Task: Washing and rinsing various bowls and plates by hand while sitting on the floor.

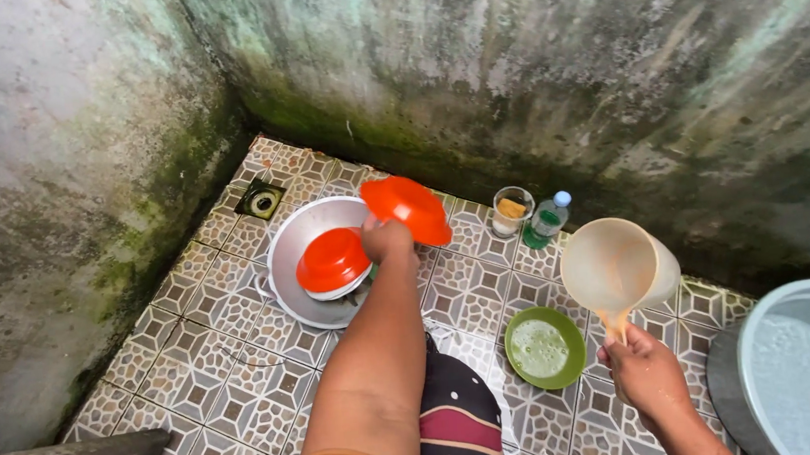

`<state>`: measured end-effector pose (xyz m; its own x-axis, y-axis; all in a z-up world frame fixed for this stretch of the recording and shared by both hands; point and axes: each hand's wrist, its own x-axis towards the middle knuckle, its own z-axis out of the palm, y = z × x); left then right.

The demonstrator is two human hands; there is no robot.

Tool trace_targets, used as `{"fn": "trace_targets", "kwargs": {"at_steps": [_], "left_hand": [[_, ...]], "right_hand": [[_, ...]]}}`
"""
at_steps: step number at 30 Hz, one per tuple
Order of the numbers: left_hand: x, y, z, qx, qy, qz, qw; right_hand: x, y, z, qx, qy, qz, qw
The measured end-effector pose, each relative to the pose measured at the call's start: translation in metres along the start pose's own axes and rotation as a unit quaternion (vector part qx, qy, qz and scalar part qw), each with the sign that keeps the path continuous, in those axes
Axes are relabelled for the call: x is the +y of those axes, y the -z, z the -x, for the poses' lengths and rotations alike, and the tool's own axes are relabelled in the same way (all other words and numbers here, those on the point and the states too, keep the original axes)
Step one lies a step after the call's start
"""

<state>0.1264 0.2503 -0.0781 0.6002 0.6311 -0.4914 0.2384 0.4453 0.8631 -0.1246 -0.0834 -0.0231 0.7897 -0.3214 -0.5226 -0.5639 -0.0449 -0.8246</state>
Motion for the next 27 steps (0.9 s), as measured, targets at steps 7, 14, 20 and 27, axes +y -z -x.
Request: {"fn": "trace_targets", "kwargs": {"at_steps": [7,14,20,27], "left_hand": [[-0.008,0.061,-0.051,0.093,0.082,0.032,0.992],[-0.028,0.057,-0.071,0.015,-0.001,-0.035,0.999],[-0.027,-0.033,-0.030,-0.138,-0.105,-0.296,0.939],[-0.061,-0.118,0.116,-0.314,-0.173,-0.526,0.771]], "right_hand": [[0.005,0.007,-0.009,0.002,-0.002,0.000,1.000],[0.005,0.036,-0.003,0.061,0.008,0.051,0.997],[-0.001,0.047,0.017,0.093,-0.016,0.067,0.993],[0.059,0.084,-0.002,0.082,0.018,-0.001,0.996]]}}
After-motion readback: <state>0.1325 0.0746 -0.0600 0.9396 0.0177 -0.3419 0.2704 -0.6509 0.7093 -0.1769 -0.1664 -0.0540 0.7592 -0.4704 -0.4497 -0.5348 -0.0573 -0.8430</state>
